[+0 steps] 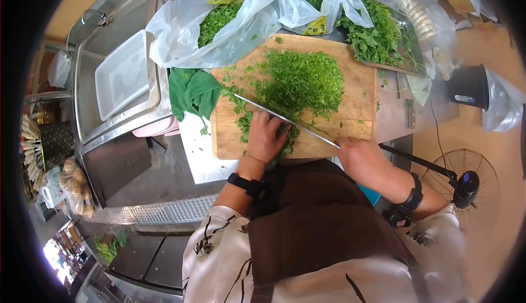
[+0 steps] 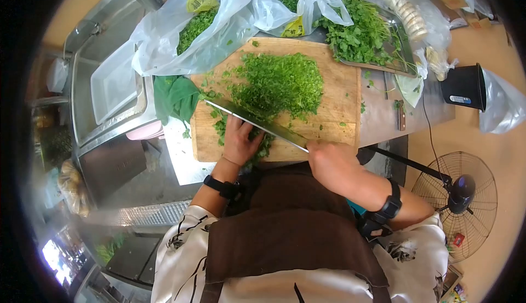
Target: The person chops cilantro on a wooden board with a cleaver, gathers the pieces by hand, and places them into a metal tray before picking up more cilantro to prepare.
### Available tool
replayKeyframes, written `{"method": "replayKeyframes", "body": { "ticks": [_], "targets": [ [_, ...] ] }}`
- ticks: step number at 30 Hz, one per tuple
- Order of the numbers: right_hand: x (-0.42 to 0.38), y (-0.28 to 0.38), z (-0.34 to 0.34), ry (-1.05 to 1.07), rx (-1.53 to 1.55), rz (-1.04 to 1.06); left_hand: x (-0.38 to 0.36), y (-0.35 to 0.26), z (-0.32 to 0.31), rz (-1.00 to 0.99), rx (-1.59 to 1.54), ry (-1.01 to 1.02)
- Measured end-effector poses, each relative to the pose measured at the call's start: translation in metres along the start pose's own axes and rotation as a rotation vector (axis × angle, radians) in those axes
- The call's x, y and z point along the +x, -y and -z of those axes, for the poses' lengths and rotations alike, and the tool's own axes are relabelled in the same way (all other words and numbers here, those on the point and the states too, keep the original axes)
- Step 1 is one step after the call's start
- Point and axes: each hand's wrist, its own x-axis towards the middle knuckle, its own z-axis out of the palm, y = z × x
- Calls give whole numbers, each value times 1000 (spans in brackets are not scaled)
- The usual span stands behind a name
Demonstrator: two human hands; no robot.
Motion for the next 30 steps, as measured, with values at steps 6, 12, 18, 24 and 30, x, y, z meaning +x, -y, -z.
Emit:
{"method": "replayKeyframes", "body": {
  "ticks": [6,12,18,24,30],
  "targets": [
    [61,-8,-47,-82,58,27,-4,1,1,54,25,42],
    [23,-6,-21,-158,43,70,-8,0,2,41,11,24],
    [9,1,-6,11,36,-31,-2,0,3,3,-6,2],
    [59,-7,-56,-158,13,73,-10,-3,6,-22,122,16],
    [58,-13,-57,-175,90,42,-19,-1,6,-41,72,-14]
  ]
}}
